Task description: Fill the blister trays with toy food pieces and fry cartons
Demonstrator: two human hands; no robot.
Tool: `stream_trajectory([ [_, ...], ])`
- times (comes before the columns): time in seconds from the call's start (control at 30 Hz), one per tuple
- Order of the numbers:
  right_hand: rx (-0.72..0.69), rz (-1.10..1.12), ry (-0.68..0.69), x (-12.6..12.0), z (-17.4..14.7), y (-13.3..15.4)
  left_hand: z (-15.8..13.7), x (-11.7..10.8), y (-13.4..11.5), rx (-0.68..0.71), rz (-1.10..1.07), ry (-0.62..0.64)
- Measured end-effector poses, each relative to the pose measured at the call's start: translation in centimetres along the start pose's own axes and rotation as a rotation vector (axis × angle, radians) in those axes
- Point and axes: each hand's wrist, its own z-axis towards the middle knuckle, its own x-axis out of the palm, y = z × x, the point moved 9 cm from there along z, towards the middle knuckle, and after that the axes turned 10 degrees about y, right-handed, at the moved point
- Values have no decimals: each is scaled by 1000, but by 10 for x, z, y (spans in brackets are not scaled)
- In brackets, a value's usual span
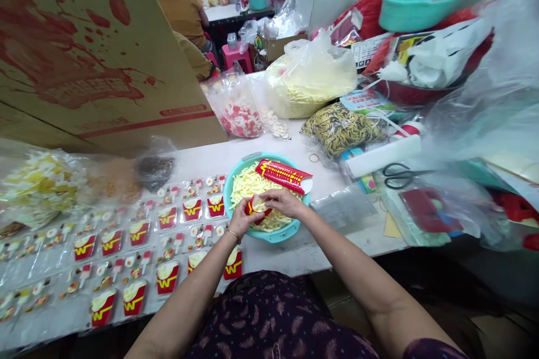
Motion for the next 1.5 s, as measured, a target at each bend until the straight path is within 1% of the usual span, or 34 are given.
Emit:
stream_trajectory([
  [0.1, 127, -16, -127, -20, -14, -23, -3, -14, 7, -35, -85, -88],
  [0.2, 171, -24, -198, -21, -22, -33, -4, -19, 10, -39, -105, -132],
  [0.27, 157, -10, -200, -11, -22, -32, -3, -20, 9, -32, -96, -147],
  [0.33, 154, -12, -166, 1, -20, -30, -2, -20, 8, -29, -92, -152],
  [0.4, 171, -34, -151, 6, -19, -29, -2, -22, 6, -24, -90, -156],
  [0.47, 203, -45, -184, 1, -20, -28, -2, -25, 6, -29, -88, -152],
  [0.53, 220, -25, -249, -9, -20, -25, -4, -27, 6, -44, -74, -137],
  [0.63, 177, -60, -297, -15, -10, -10, -5, -23, 3, -49, -29, -92],
  [0.73, 110, -236, -238, -2, 8, 9, -5, -15, 0, -39, -36, -72],
  [0.8, 93, -304, -179, 10, 17, 15, -6, -10, -1, -37, -75, -63],
  [0.93, 30, -302, -81, 23, 22, 21, -8, -5, -4, 1, -132, -69],
  [1.07, -35, -296, -33, 21, 21, 29, -8, -7, -8, 15, -134, -38],
  [1.17, -33, -202, -24, 22, 28, 29, -3, -11, -18, 61, 1, 0],
  [1.3, -42, -17, -19, 32, 40, 29, -2, -18, -31, 88, 145, -31],
  [1.37, 6, 102, -22, 36, 45, 22, -3, -19, -35, 83, 168, -52],
  [1.5, 100, 414, -53, 39, 49, -5, 0, -18, -36, 55, 147, -95],
])
